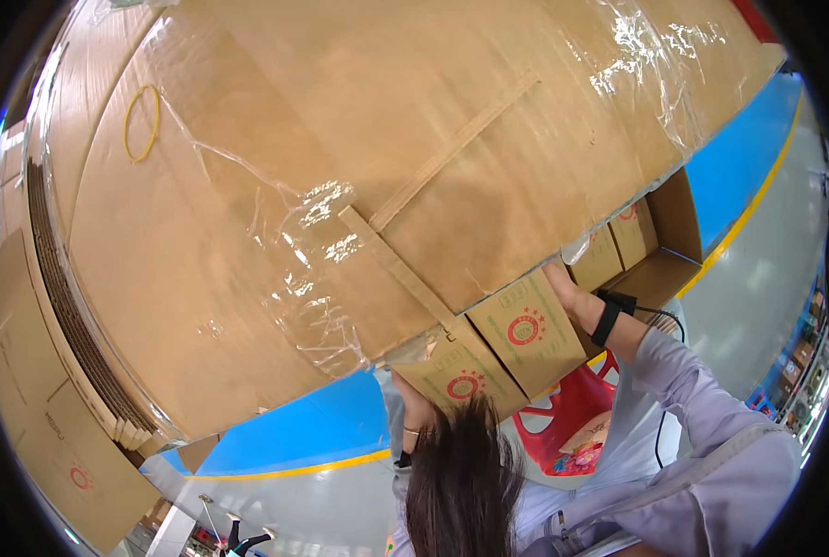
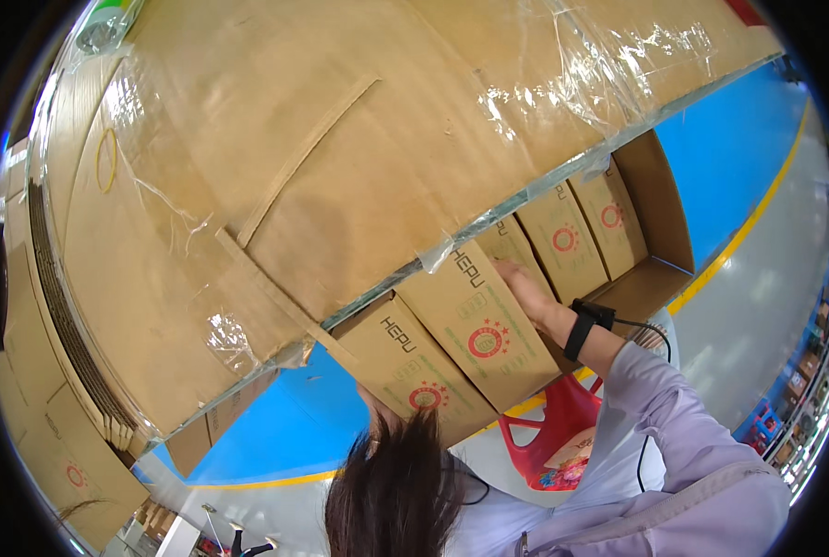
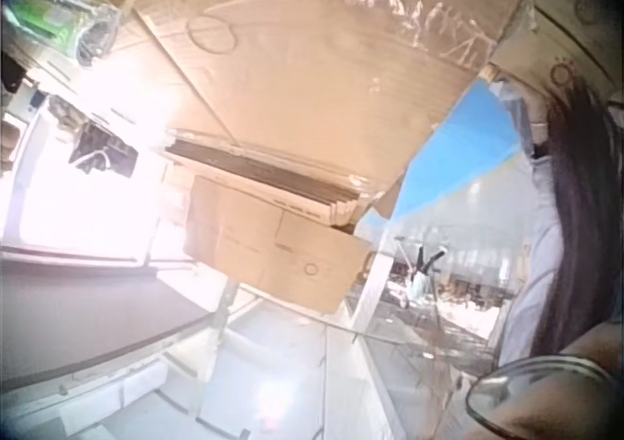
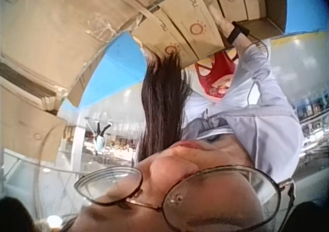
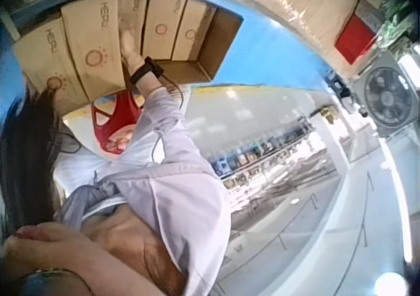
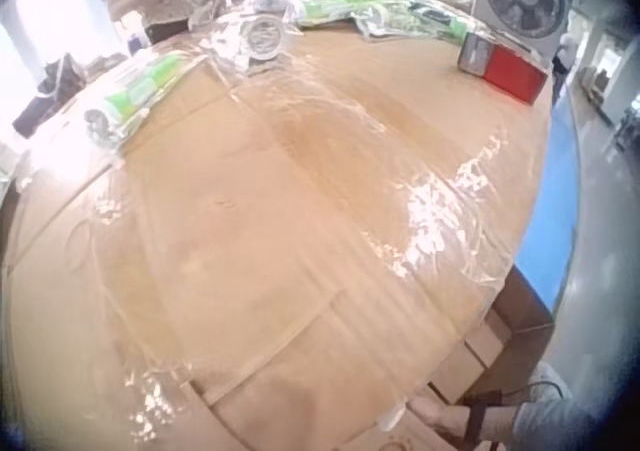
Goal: Packing smaller cardboard boxes into a larger shipping container.
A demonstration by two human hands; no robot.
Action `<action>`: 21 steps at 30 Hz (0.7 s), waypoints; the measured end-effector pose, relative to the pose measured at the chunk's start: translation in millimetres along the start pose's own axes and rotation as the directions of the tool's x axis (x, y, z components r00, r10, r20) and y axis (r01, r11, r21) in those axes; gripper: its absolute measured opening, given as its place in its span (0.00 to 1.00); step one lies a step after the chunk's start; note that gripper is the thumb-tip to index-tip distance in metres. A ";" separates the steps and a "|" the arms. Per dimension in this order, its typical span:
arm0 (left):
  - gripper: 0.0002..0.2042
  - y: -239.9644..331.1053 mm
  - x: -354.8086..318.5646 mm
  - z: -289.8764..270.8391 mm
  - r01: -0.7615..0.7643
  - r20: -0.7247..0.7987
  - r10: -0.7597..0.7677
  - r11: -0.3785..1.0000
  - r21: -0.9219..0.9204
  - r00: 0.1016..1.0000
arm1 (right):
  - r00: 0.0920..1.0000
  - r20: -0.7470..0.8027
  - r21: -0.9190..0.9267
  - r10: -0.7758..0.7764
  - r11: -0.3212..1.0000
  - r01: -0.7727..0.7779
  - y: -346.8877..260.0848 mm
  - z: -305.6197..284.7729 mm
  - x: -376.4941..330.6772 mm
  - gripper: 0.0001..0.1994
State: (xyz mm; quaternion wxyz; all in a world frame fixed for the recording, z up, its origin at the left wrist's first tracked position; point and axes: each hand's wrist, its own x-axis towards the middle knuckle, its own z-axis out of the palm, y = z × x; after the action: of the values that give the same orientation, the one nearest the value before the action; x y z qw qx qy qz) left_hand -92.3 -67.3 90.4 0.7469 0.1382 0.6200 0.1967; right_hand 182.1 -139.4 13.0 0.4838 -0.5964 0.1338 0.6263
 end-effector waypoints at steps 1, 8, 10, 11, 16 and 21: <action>0.25 3.9 -2.3 -3.2 -0.010 -0.011 0.010 1.000 0.010 1.000 | 1.000 0.007 0.009 0.005 1.000 -0.005 1.5 6.3 -2.3 0.17; 0.25 11.3 -14.1 -2.2 -0.046 -0.061 0.050 0.997 0.067 0.997 | 0.998 -0.057 -0.054 -0.030 0.998 0.027 2.8 20.5 -18.6 0.18; 0.24 18.9 -16.5 2.0 -0.066 -0.059 0.071 0.994 0.082 0.996 | 0.997 -0.069 -0.079 -0.046 0.996 0.040 10.9 16.5 -8.8 0.18; 0.24 21.3 -15.8 7.1 -0.075 -0.051 0.080 0.993 0.094 0.995 | 0.996 0.002 -0.103 -0.093 0.990 0.093 30.5 5.3 13.7 0.18; 0.23 18.4 -4.8 21.5 -0.046 -0.019 0.048 0.995 0.084 0.999 | 0.997 0.031 -0.016 -0.065 0.998 0.066 29.9 -2.3 12.8 0.17; 0.25 30.4 -7.7 4.0 0.028 0.027 -0.028 0.999 -0.027 0.999 | 0.969 0.073 -0.215 -0.237 0.945 0.248 32.0 -4.7 20.4 0.18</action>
State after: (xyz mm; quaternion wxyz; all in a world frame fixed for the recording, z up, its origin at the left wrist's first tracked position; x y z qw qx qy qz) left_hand -93.3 -43.9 111.5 0.7595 0.1219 0.6092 0.1928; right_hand 164.2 -149.6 -19.1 0.4904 -0.6441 -0.0227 0.5867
